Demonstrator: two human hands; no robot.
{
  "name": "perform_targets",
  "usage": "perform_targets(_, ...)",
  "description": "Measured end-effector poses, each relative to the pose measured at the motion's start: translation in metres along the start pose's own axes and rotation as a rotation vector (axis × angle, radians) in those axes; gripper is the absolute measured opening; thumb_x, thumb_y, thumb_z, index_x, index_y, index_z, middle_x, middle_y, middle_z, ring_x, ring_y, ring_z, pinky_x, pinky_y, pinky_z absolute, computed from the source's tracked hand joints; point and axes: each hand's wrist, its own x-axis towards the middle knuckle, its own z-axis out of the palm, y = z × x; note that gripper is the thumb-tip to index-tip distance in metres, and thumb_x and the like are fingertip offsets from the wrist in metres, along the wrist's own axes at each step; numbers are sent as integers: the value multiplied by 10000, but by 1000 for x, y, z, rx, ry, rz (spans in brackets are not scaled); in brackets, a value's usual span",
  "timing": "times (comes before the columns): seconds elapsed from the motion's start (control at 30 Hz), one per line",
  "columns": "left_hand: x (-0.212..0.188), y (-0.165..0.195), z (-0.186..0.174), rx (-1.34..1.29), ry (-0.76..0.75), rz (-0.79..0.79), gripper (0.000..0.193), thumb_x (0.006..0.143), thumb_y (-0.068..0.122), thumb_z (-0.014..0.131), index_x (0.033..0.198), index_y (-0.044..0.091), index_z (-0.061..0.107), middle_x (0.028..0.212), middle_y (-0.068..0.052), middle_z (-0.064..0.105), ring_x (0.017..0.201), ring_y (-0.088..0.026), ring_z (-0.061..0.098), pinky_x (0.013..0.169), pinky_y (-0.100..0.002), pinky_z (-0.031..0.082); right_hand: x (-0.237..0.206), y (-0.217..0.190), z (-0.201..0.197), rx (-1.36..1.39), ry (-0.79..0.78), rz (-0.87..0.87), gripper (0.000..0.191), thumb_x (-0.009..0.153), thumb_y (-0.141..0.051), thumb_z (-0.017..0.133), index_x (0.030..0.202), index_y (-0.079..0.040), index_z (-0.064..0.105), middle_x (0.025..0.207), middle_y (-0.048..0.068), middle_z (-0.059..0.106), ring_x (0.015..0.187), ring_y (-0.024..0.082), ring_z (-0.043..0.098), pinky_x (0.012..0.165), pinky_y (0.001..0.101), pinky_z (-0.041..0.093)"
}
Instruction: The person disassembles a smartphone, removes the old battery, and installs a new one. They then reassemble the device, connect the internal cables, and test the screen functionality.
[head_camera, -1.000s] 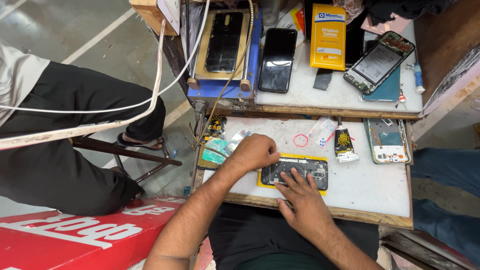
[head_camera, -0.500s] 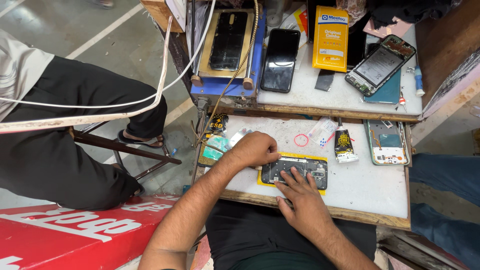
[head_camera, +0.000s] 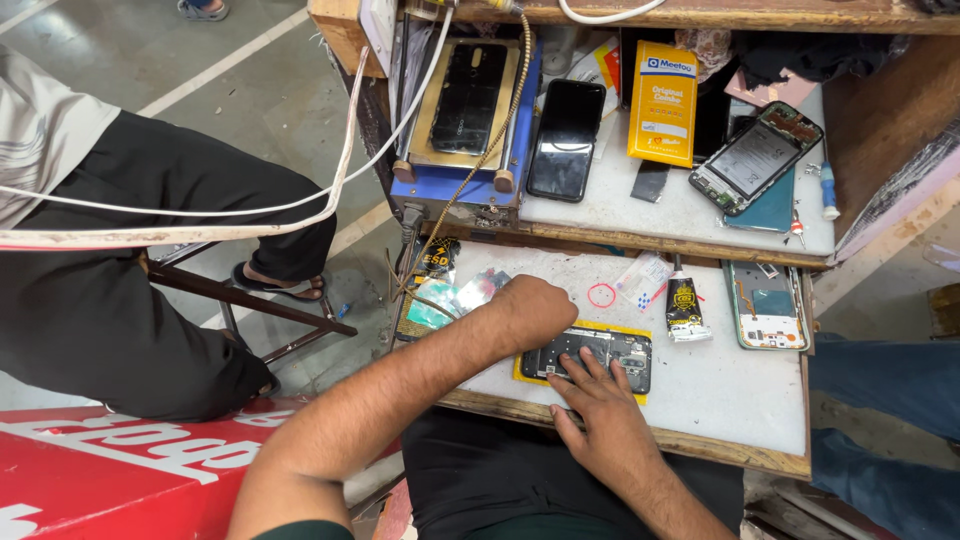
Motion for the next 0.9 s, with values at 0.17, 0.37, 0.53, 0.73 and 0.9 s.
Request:
perform_targets(0.17,3,-5,3,34,75,73,163,878,139,633,967,69,751,983,-131,752,866,-306,759,654,-442,622,5,1,-3,26,17,-5,477,899,-287,661,1351,-134,669,1513,109,534,1476,314,328,1199,566,182)
perform_targets(0.37,1,-8,10,-28,97,112,212,880,166,638,1057,60,687,1066,-138,704,851,-329,745,648,-459,612,3,4,-2,34,26,-8,470,895,-284,668,1343,-140,680,1490,104,541,1466,319,343,1196,569,189)
perform_targets(0.53,-7,-13,20,-149,123,87,328,840,243,677,1109,60,636,1010,-147,703,806,-361,736,655,-482,602,4,6,1,22,5,-1,465,903,-294,660,1342,-140,678,1529,107,532,1469,317,336,1199,576,173)
perform_targets(0.73,-15,-18,15,-348,212,49,275,861,215,639,1083,55,619,899,-155,726,763,-386,718,658,-510,580,7,4,-2,16,-35,19,479,914,-309,648,1363,-141,659,1544,111,513,1477,321,317,1202,571,164)
perform_targets(0.9,-24,-18,-24,-412,346,78,167,777,163,630,906,61,654,784,-172,710,725,-406,693,630,-541,530,8,0,-8,21,-5,10,490,902,-300,662,1364,-136,657,1504,121,517,1473,338,323,1197,579,173)
